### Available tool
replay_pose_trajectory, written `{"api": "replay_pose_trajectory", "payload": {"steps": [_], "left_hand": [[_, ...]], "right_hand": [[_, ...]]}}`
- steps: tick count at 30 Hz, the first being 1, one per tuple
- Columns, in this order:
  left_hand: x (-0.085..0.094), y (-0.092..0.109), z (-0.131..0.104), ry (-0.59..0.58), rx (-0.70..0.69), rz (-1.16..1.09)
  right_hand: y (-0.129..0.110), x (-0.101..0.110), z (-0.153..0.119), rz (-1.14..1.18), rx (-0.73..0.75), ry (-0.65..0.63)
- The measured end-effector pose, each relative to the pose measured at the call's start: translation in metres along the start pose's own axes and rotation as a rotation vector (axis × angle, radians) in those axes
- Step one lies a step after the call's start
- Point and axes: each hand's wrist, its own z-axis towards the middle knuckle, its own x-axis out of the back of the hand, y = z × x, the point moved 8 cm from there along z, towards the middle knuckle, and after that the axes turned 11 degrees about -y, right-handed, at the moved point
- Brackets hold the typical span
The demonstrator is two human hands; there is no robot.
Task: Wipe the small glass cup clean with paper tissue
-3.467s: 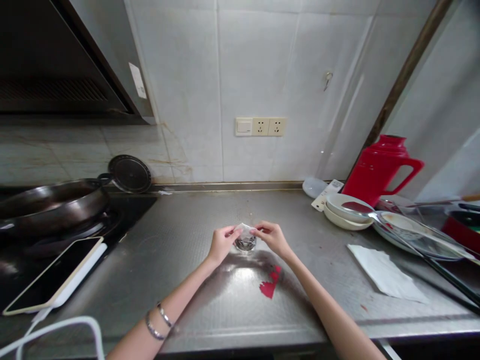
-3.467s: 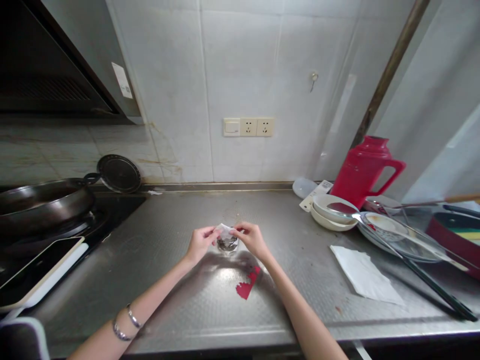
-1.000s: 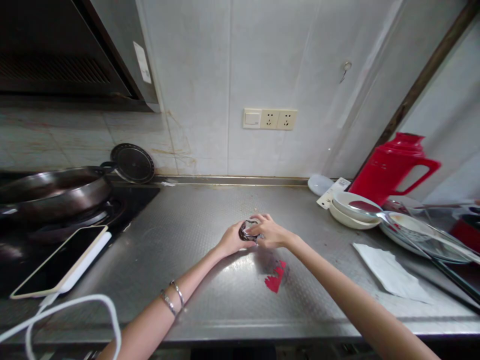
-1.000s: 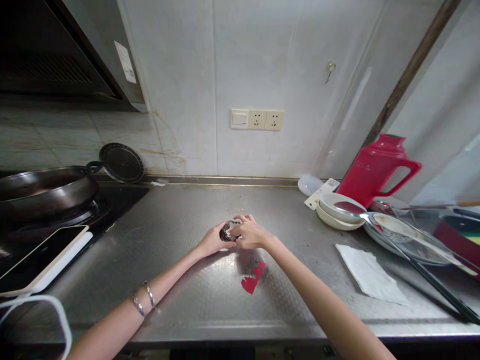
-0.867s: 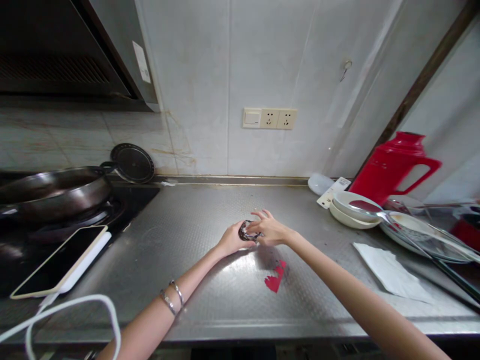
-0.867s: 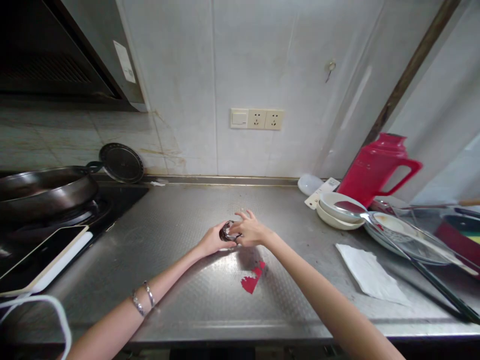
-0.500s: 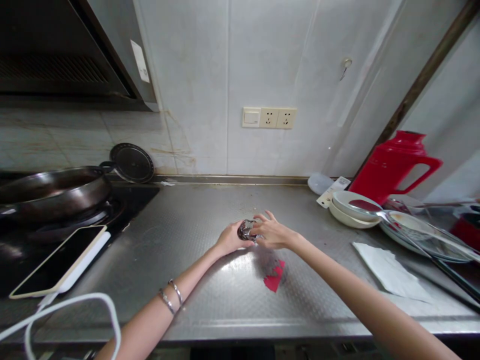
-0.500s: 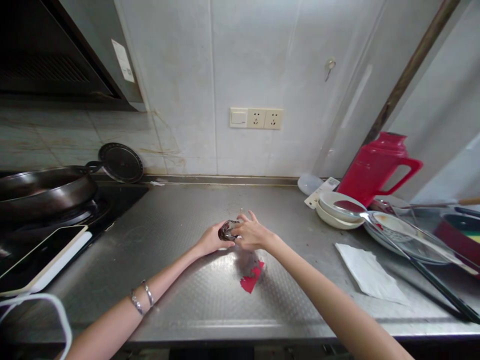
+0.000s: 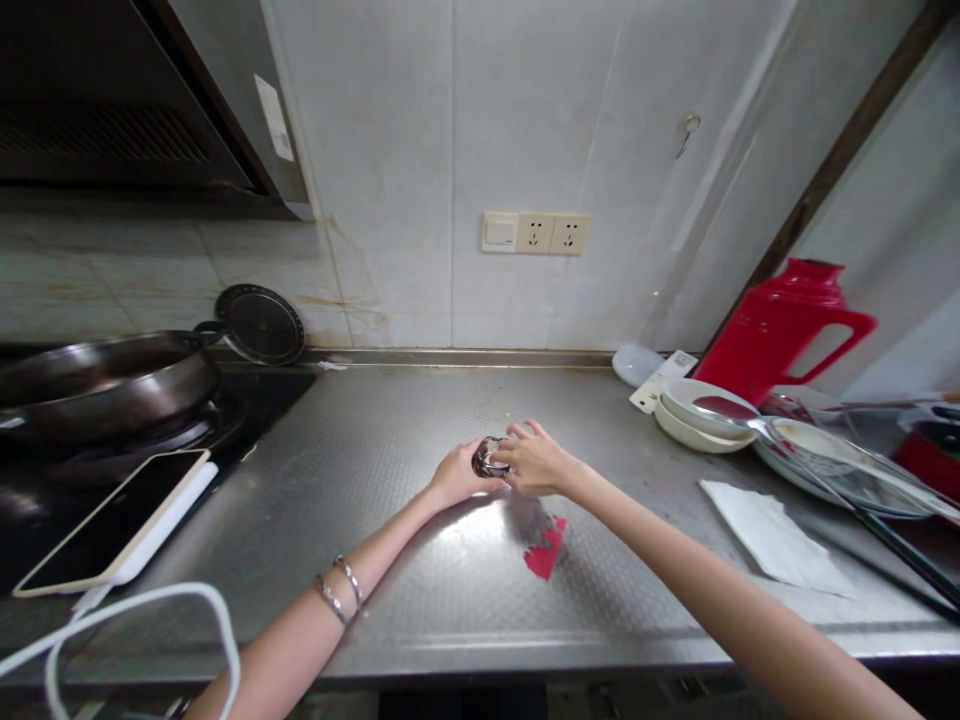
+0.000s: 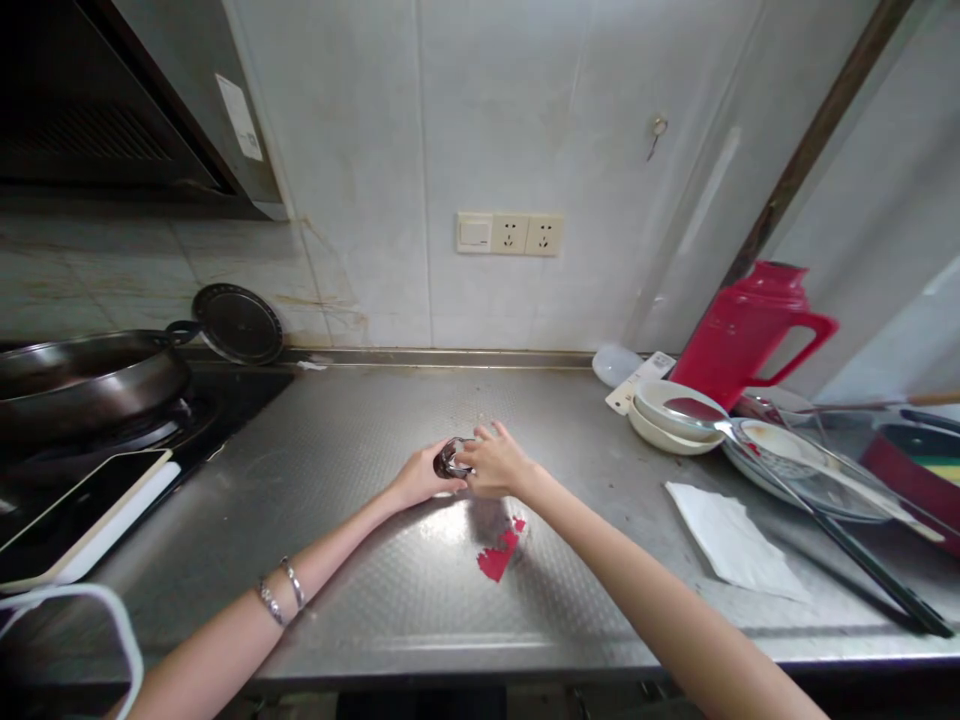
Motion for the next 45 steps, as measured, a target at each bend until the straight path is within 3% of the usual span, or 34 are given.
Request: {"api": "replay_pose_trajectory", "payload": {"steps": [8, 18, 26, 38, 45], "left_hand": [[-0.001, -0.003, 0.0, -0.011, 0.051, 0.027], [0.001, -0.004, 0.0, -0.028, 0.06, 0.034], [0.001, -0.005, 0.0, -0.024, 0.043, 0.061], [0.001, -0.007, -0.001, -0.012, 0.04, 0.059], [0.003, -0.007, -0.002, -0.011, 0.091, 0.069]], "right_hand": [[0.002, -0.005, -0.004, 0.13, 0.031, -0.133], [0.002, -0.005, -0.001, 0.023, -0.093, -0.081], [0.004, -0.005, -0.008, 0.188, 0.007, -0.14], [-0.001, -0.003, 0.005, -0.014, -0.052, -0.049], [-0.001, -0.004, 0.003, 0.065, 0.006, -0.141]]}}
